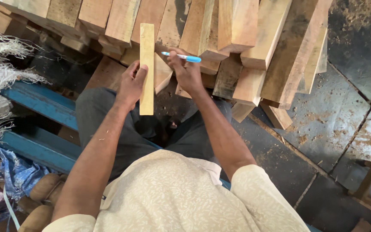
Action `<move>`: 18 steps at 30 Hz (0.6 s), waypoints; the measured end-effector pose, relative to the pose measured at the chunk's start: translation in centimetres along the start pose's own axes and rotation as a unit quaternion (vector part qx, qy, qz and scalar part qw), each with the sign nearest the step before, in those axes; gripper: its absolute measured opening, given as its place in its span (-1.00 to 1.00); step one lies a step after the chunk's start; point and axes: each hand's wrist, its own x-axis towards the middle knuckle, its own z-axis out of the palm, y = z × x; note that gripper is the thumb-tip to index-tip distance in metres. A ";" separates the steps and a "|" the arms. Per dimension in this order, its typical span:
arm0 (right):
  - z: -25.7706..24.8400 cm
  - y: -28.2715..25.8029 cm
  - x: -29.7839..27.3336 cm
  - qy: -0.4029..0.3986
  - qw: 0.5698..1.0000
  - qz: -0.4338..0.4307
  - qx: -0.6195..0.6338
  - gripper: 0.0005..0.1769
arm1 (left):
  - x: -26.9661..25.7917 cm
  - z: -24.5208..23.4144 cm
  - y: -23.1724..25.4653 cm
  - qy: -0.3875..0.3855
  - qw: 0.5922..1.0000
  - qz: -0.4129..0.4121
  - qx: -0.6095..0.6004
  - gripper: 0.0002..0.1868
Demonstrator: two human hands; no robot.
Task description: The person sits on the floor and repeatedly picks up rectangular wooden planks from a pile. Using a blue marker, they write on the surface of each plank before placing it back onto the pile. The person handles the planks one at a time, turning them over as needed to mark them.
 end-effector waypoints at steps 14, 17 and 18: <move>1.9 -3.3 -0.6 -0.003 0.993 0.008 -0.119 -0.66 | 0.5 0.1 -0.9 0.010 1.000 0.020 0.003 -0.66; 1.8 -3.3 -0.6 -0.011 0.990 -0.003 -0.138 -0.67 | 0.5 0.4 -0.7 0.019 1.000 0.016 -0.001 -0.66; 1.8 -3.4 -0.6 -0.012 0.989 -0.008 -0.145 -0.68 | 0.4 0.4 -0.6 0.019 1.000 0.015 0.000 -0.66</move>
